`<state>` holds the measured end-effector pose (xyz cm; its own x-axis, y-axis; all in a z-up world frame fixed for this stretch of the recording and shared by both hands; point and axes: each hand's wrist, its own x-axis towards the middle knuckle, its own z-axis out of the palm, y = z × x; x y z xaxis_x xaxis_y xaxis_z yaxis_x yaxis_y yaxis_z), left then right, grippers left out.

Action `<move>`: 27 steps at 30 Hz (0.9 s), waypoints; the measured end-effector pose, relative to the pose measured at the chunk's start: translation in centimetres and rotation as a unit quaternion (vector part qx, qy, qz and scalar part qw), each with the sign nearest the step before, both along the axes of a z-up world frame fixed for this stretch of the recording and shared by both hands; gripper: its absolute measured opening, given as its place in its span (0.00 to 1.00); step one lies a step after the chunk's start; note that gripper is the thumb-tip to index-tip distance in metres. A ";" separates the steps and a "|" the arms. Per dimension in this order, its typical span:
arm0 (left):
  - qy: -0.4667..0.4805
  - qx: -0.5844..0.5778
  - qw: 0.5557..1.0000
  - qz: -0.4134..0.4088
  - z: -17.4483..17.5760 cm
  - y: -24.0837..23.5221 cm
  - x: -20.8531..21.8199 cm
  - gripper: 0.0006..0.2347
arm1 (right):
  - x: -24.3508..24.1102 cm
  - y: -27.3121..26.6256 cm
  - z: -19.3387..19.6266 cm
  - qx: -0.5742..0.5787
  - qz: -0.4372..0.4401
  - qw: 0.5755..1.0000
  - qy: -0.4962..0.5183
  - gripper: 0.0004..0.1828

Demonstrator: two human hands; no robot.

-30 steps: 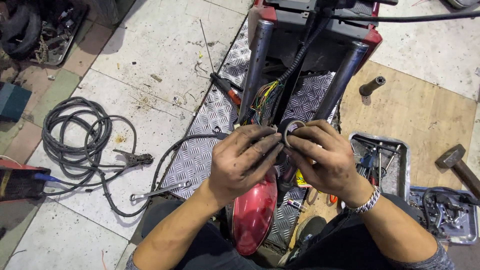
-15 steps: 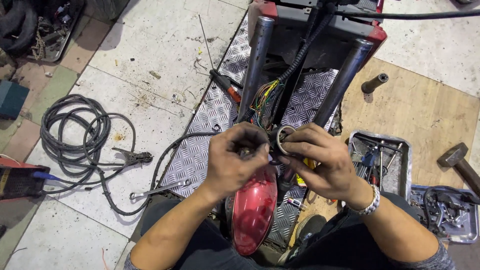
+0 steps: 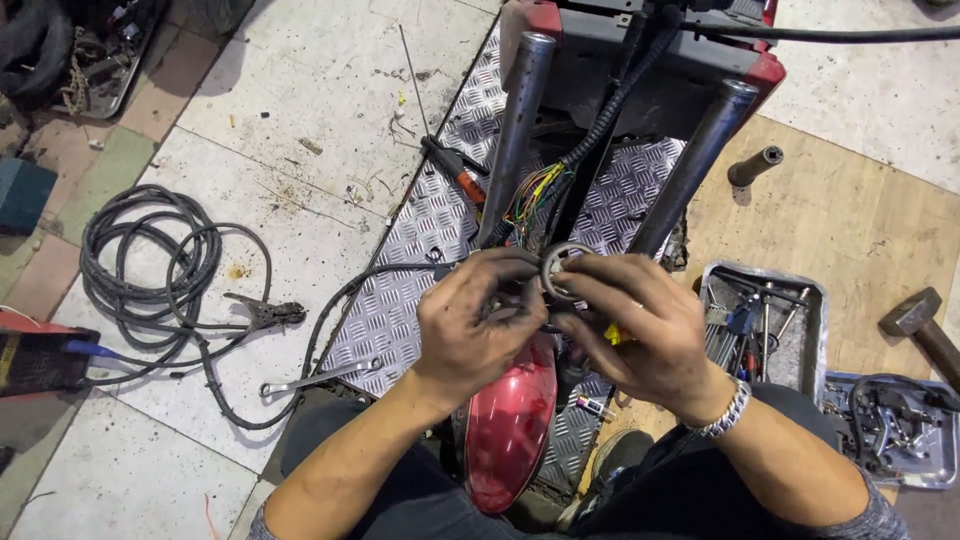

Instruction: The person sits on the floor and repairs the wiring harness of a red motorcycle. They strip wire ends, twist connections, and secure them with electrical tape and a zip tie.

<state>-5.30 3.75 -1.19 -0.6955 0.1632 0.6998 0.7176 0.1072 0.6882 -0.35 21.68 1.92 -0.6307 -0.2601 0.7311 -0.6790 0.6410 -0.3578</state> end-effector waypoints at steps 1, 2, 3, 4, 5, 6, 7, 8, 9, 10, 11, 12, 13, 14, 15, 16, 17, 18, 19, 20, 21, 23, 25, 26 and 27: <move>0.006 0.006 1.000 0.001 -0.4 -0.1 0.0 0.03 | 0.2 0.3 -0.7 -0.048 -0.016 0.999 0.006 0.14; 0.012 0.012 1.000 0.002 -0.7 -0.2 -0.1 0.03 | 0.5 0.5 -1.3 -0.095 -0.031 0.995 0.013 0.19; 0.011 0.012 1.000 0.003 -1.0 -0.3 0.3 0.03 | 0.7 0.2 -0.9 -0.095 -0.031 0.995 0.011 0.19; 0.024 -0.001 1.000 0.017 -1.3 -0.5 0.8 0.03 | 0.9 -0.1 -0.5 -0.215 0.031 0.965 -0.144 0.22; 0.036 -0.015 0.999 0.032 -1.5 -0.6 1.2 0.03 | 1.1 -0.5 -0.1 -0.326 0.091 0.894 -0.293 0.26; 0.034 -0.015 0.999 0.033 -2.2 -0.8 1.3 0.03 | 0.8 -0.1 0.0 -0.327 0.092 0.893 -0.295 0.26; 0.038 -0.024 0.999 0.015 -2.9 -1.1 1.4 0.03 | 0.4 0.1 0.1 -0.343 0.128 0.853 -0.373 0.26; 0.042 -0.033 0.999 -0.003 -3.6 -1.4 1.5 0.04 | 0.1 0.4 0.1 -0.357 0.162 0.804 -0.447 0.26; 0.038 -0.035 0.999 -0.002 -3.5 -1.8 1.7 0.04 | -0.3 0.9 -0.3 -0.358 0.162 0.801 -0.451 0.26; -0.026 -0.013 0.998 -0.049 -3.4 -2.2 1.9 0.05 | -0.6 1.4 -0.7 -0.361 0.219 0.761 -0.493 0.27; -0.089 0.010 0.991 -0.097 -3.2 -2.5 2.1 0.05 | -0.9 2.0 -1.0 -0.362 0.274 0.716 -0.531 0.29; -0.092 0.009 0.991 -0.097 -1.7 -3.4 1.5 0.05 | -1.3 2.3 -1.1 -0.364 0.273 0.713 -0.533 0.29; -0.205 0.012 0.962 -0.180 -0.3 -4.3 0.8 0.03 | -1.6 2.8 -1.1 -0.345 0.319 0.688 -0.553 0.29; -0.312 0.014 0.914 -0.259 1.2 -5.1 0.2 0.05 | -1.8 3.2 -1.1 -0.325 0.363 0.661 -0.571 0.29; -0.314 0.014 0.914 -0.257 0.7 -5.3 -1.3 0.05 | -2.1 2.4 -0.9 -0.325 0.364 0.659 -0.572 0.29; -0.282 0.007 0.940 -0.190 0.3 -5.5 -2.8 0.12 | -2.3 1.7 -0.8 -0.286 0.324 0.723 -0.538 0.23; -0.248 0.000 0.961 -0.120 -0.3 -5.7 -4.2 0.22 | -2.4 1.0 -0.6 -0.243 0.282 0.782 -0.500 0.17; -0.251 0.001 0.961 -0.118 -1.0 -4.8 -4.4 0.22 | -2.0 0.3 -1.1 -0.243 0.283 0.780 -0.503 0.17; -0.221 -0.042 0.968 -0.109 -1.8 -4.1 -4.6 0.23 | -1.7 -0.5 -1.7 -0.277 0.243 0.768 -0.523 0.18; -0.191 -0.085 0.973 -0.098 -2.5 -3.3 -4.9 0.24 | -1.5 -1.2 -2.2 -0.311 0.203 0.755 -0.541 0.19; -0.193 -0.085 0.973 -0.096 -3.4 -3.1 -5.0 0.24 | -1.4 -1.8 -2.9 -0.310 0.205 0.753 -0.543 0.19; -0.240 -0.081 0.960 -0.122 -5.1 -2.8 -5.4 0.21 | -1.4 -2.9 -4.2 -0.333 0.196 0.750 -0.537 0.20; -0.262 -0.079 0.953 -0.131 -5.6 -3.0 -5.3 0.20 | -1.0 -4.1 -3.1 -0.348 0.214 0.762 -0.503 0.17; -0.283 -0.077 0.945 -0.141 -5.9 -3.1 -5.2 0.18 | -0.9 -4.6 -2.5 -0.362 0.230 0.773 -0.467 0.14; -0.283 -0.077 0.946 -0.141 -5.3 -3.5 -5.5 0.18 | -0.9 -4.9 -3.2 -0.361 0.231 0.773 -0.467 0.14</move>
<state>-10.79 0.24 -6.45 -0.8651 0.4672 0.1825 0.2549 0.0960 0.9622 -1.27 16.75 -1.30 -0.9334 -0.3516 0.0721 -0.0047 -0.1888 -0.9820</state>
